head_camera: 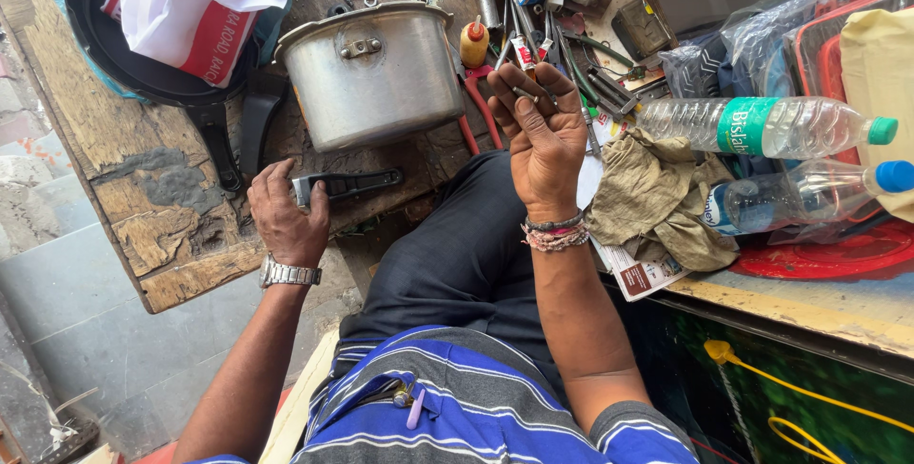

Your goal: The person removes a handle from a metal pot using a hammer and chisel, then retrieves a screw from a parts box and uses a screwdriver to attach the handle back to the pot.

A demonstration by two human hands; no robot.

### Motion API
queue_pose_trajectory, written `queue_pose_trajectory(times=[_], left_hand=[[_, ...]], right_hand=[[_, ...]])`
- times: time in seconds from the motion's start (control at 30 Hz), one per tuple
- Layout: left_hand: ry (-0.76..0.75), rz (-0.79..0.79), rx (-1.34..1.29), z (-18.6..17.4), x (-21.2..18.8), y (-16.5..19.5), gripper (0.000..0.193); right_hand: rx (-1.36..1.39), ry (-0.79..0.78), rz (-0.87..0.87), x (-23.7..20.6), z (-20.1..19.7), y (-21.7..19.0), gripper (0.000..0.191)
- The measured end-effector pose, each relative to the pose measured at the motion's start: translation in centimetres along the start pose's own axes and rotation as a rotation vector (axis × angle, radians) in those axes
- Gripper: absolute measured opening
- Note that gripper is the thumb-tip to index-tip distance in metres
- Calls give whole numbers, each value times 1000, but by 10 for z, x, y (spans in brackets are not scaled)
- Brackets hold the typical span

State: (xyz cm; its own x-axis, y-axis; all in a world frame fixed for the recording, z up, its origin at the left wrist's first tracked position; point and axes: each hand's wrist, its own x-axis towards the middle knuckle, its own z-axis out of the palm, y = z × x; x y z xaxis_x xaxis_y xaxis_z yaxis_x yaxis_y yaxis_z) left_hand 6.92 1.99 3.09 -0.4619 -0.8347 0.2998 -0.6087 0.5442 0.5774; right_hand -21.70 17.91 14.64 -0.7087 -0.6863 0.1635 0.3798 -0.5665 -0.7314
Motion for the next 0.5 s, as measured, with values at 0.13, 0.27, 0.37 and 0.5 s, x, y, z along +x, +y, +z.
queue_pose_trajectory(times=[0.13, 0.27, 0.37, 0.5], left_hand=[[16, 13, -40, 1, 9, -1, 50], [40, 87, -234, -7, 43, 8, 67], [-9, 363, -203, -17, 80, 24, 106], [-168, 520, -3, -14, 129, 56, 136]], right_hand=[[8, 10, 9, 0, 0, 1, 33], [18, 50, 44, 1, -2, 5, 30], [1, 90, 47, 3, -5, 11, 21], [-177, 137, -34, 9, -4, 23, 23]])
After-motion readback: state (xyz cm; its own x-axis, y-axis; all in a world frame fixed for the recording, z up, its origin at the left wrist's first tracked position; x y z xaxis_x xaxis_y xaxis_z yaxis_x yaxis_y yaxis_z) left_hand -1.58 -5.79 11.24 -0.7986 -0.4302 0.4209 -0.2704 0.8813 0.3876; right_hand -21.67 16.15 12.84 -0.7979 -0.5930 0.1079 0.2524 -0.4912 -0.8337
